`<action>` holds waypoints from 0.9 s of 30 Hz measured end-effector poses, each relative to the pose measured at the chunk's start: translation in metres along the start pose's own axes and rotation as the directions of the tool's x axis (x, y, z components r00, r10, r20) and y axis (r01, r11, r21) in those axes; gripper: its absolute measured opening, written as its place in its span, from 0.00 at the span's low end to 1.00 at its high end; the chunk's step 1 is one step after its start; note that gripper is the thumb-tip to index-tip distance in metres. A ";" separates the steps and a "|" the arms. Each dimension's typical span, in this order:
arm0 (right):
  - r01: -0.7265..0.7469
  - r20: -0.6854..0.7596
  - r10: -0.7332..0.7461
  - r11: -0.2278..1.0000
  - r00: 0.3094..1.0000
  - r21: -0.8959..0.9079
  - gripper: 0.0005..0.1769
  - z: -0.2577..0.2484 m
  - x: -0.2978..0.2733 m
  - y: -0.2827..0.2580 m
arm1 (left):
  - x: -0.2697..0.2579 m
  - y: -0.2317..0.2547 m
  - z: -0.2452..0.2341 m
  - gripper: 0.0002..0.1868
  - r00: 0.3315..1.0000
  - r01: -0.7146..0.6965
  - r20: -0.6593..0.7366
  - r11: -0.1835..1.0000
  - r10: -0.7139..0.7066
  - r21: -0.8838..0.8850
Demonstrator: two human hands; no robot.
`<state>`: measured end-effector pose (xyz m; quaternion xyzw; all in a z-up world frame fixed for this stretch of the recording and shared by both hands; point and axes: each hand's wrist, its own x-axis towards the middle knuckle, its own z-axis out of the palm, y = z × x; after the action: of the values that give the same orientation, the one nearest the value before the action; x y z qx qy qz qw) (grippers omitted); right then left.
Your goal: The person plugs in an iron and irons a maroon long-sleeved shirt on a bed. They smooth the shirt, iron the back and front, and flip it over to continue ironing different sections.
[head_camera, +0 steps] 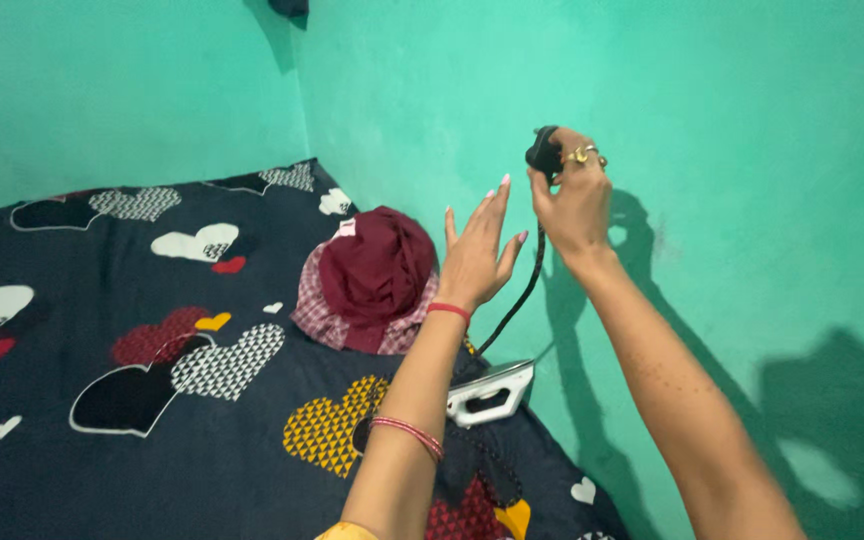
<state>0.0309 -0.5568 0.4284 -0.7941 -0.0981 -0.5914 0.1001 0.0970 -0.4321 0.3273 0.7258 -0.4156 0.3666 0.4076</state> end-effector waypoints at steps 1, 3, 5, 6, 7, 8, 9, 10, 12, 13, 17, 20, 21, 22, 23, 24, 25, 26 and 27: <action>0.019 -0.013 -0.019 1.000 1.000 -0.002 0.23 -0.005 0.009 0.001 | 0.010 0.005 -0.001 0.43 1.000 -0.015 -0.015 1.000 0.014 -0.013; 0.055 -0.037 -0.055 0.998 0.998 -0.002 0.23 -0.012 0.024 0.005 | 0.027 0.013 -0.001 0.41 0.998 -0.041 -0.044 0.999 0.040 -0.035; 0.067 -0.031 -0.068 0.997 0.997 -0.033 0.24 -0.022 0.037 0.008 | 0.042 0.022 -0.004 0.38 0.996 -0.056 -0.076 0.997 0.051 -0.057; 0.073 -0.028 -0.074 0.996 0.997 -0.050 0.24 -0.026 0.043 0.010 | 0.049 0.027 -0.004 0.36 0.994 -0.064 -0.091 0.996 0.057 -0.068; 0.133 -0.045 -0.139 0.984 0.989 -0.120 0.24 -0.031 0.049 0.014 | 0.055 0.031 -0.005 0.35 0.993 -0.068 -0.104 0.989 0.054 -0.133; 0.194 -0.060 -0.209 0.962 0.976 -0.190 0.25 -0.034 0.058 0.018 | 0.063 0.034 -0.006 0.34 0.992 -0.075 -0.119 0.978 0.053 -0.193; 0.250 -0.070 -0.277 0.933 0.958 -0.260 0.26 -0.037 0.067 0.024 | 0.071 0.036 -0.007 0.33 0.990 -0.084 -0.133 0.964 0.051 -0.253; 0.250 -0.069 -0.278 0.928 0.958 -0.275 0.27 -0.042 0.074 0.030 | 0.077 0.040 -0.008 0.33 0.988 -0.095 -0.146 0.957 0.056 -0.274; 0.251 -0.064 -0.282 0.919 0.957 -0.305 0.27 -0.053 0.090 0.041 | 0.091 0.047 -0.012 0.32 0.983 -0.116 -0.171 0.941 0.064 -0.316; 0.258 -0.072 -0.296 0.909 0.952 -0.328 0.27 -0.059 0.100 0.047 | 0.100 0.050 -0.015 0.32 0.981 -0.118 -0.184 0.932 0.056 -0.343; 0.268 -0.121 -0.343 0.871 0.931 -0.411 0.26 -0.077 0.139 0.075 | 0.139 0.060 -0.022 0.30 0.966 -0.150 -0.260 0.841 0.011 -0.520; 0.311 -0.154 -0.431 0.816 0.889 -0.486 0.24 -0.090 0.176 0.088 | 0.170 0.070 -0.030 0.29 0.947 -0.219 -0.321 0.718 -0.007 -0.660; 0.331 -0.159 -0.467 0.792 0.870 -0.513 0.23 -0.092 0.188 0.093 | 0.180 0.072 -0.032 0.29 0.941 -0.244 -0.337 0.674 -0.009 -0.697; 0.338 -0.164 -0.481 0.783 0.861 -0.522 0.23 -0.092 0.198 0.097 | 0.191 0.073 -0.034 0.29 0.940 -0.250 -0.340 0.672 -0.003 -0.697; 0.345 -0.168 -0.494 0.775 0.853 -0.530 0.23 -0.092 0.209 0.101 | 0.203 0.074 -0.036 0.29 0.940 -0.256 -0.342 0.670 0.003 -0.696; 0.351 -0.171 -0.507 0.766 0.845 -0.539 0.23 -0.093 0.217 0.104 | 0.212 0.075 -0.038 0.29 0.939 -0.261 -0.344 0.668 0.009 -0.697; 0.348 -0.172 -0.525 0.740 0.833 -0.575 0.22 -0.093 0.225 0.107 | 0.221 0.076 -0.040 0.29 0.937 -0.270 -0.349 0.678 0.020 -0.684; 0.345 -0.171 -0.543 0.714 0.822 -0.610 0.21 -0.092 0.235 0.111 | 0.232 0.075 -0.042 0.29 0.934 -0.277 -0.356 0.689 0.029 -0.670; 0.341 -0.170 -0.561 0.686 0.810 -0.643 0.20 -0.092 0.245 0.114 | 0.244 0.076 -0.043 0.29 0.931 -0.284 -0.362 0.699 0.038 -0.656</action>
<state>0.0461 -0.6827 0.6844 -0.6150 -0.0877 -0.7304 -0.2840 0.1140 -0.4925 0.5785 0.4078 -0.5136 0.3300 0.6790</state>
